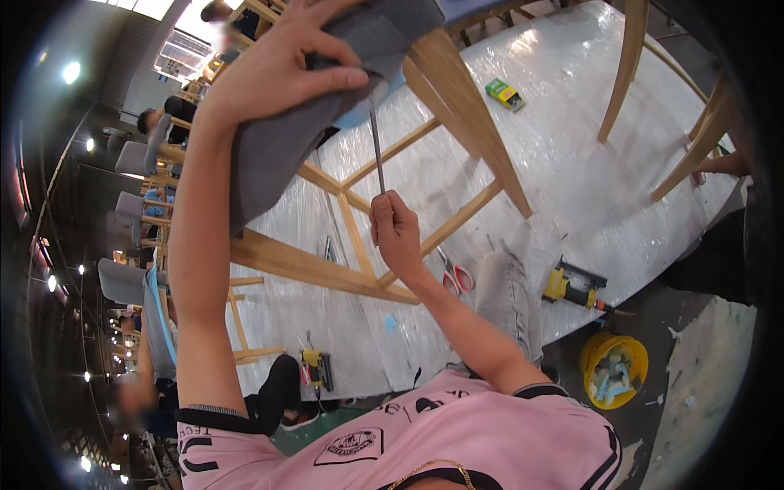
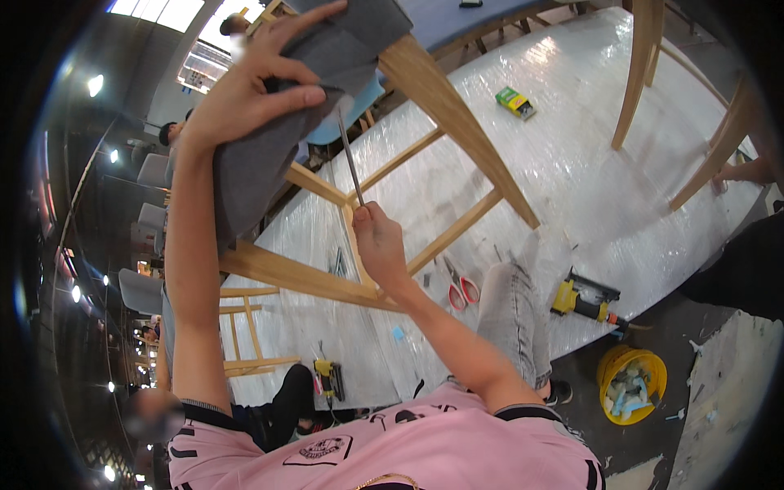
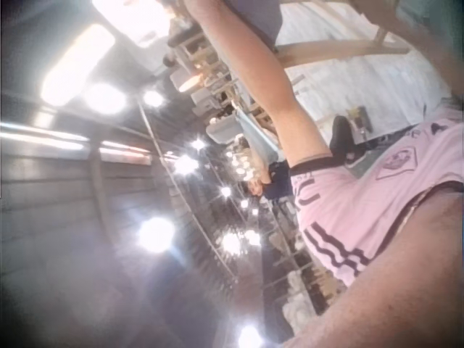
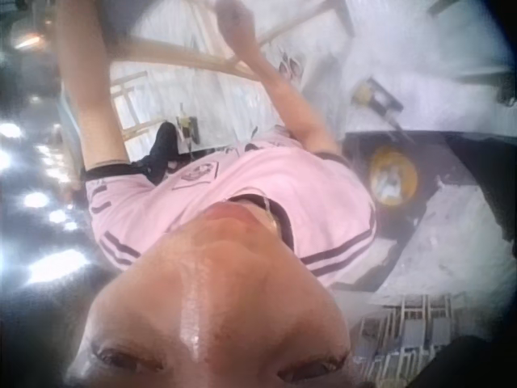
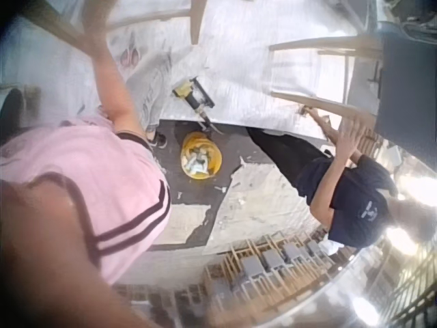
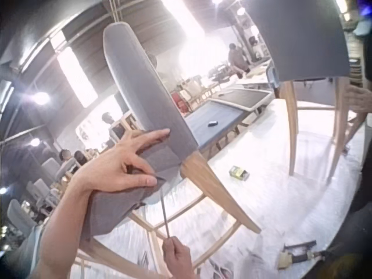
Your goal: The person stretches and secures gray fabric over a wooden chair frame, using a staple gun to attach the fabric to the underside. They repeatedly adjust the fabric, pull it taut, and staple it in place while working in a workshop with other chairs and tools visible.
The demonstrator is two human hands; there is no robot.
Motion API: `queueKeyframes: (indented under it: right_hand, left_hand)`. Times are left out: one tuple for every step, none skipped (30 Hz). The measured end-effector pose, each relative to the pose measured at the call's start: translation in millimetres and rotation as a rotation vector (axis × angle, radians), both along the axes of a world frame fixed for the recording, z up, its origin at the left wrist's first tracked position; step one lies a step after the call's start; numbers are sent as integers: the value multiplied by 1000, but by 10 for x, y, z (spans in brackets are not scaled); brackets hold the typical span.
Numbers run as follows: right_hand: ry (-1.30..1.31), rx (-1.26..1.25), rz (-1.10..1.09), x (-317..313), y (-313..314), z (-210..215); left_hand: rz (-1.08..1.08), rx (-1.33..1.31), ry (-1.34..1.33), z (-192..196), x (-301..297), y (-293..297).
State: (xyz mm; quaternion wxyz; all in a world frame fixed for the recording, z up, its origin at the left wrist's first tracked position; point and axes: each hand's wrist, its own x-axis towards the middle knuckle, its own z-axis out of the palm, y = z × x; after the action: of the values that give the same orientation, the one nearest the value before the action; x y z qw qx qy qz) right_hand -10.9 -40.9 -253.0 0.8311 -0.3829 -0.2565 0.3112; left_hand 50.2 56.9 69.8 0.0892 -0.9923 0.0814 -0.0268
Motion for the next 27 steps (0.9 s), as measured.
queueKeyframes:
  right_hand:
    - [-11, -9, 15, 22, -84, -29]
    - [-17, -14, 36, 25, -195, -35]
    - [-27, -17, 59, 27, -275, -42]
    - [15, -56, 47, 36, -347, -33]
    - [59, -97, 12, 102, -424, -10]
    - [102, -133, 29, 43, -500, 20]
    - [137, -89, 23, 8, -531, 43]
    - [113, -99, 23, 41, -564, 95]
    - [82, -107, 14, 113, -551, 142]
    - [51, -113, 5, 164, -536, 162]
    - [40, -117, 7, 192, -483, 170]
    - [32, -133, 26, 199, -463, 179]
    - [24, -148, 47, 200, -451, 191]
    - [14, -157, 56, 233, -410, 214]
    - [12, -150, 47, 234, -382, 233]
    - [11, -142, 40, 202, -368, 247]
    - [8, -143, 10, 221, -329, 226]
    - [3, -131, -11, 237, -279, 200]
    - [-1, -120, -33, 251, -224, 172]
    - [-3, -110, -31, 218, -219, 169]
    - [-15, -107, -18, 200, -219, 176]
    - [-26, -90, -39, 188, -201, 178]
    - [-37, -75, -64, 174, -184, 172]
    - [-51, -59, -87, 161, -163, 174]
    - [-47, -63, -111, 158, -145, 189]
    - [-47, -61, -126, 149, -129, 223]
    - [-46, -60, -142, 136, -111, 260]
  left_hand:
    - [3, -10, -12, -33, -10, 69]
    - [30, -26, -35, -51, -25, 129]
    - [59, -40, -62, -80, -55, 211]
    - [88, -55, -89, -114, -94, 268]
    - [311, -20, 31, -30, 17, 215]
    - [279, -98, 44, -6, -41, 253]
    - [245, -175, 60, 24, -83, 291]
    - [153, -184, 36, 56, -32, 164]
    - [56, -195, 13, 57, 33, 76]
    - [47, -193, 17, 31, 46, 80]
    - [43, -181, 17, 39, 38, 98]
    - [40, -168, 17, 44, 21, 105]
    - [63, -130, 9, 32, -17, 87]
    - [73, -86, 1, 25, -20, 60]
    - [86, -40, -8, 28, -38, 28]
    - [82, -16, 6, 44, -69, -6]
    - [54, -1, 17, 15, -30, -1]
    - [28, 16, 29, -10, 12, 1]
    - [-13, 21, 51, -33, 66, -3]
    - [-21, 29, 61, -45, 41, -3]
    - [-31, 37, 70, -52, 17, 10]
    - [-41, 43, 79, -55, 1, 5]
    - [8, 56, 103, -44, 24, -102]
    - [42, 76, 118, -39, 31, -222]
    - [74, 95, 132, -42, 41, -336]
    - [115, 119, 144, -32, 30, -391]
    - [98, 119, 122, -29, 20, -376]
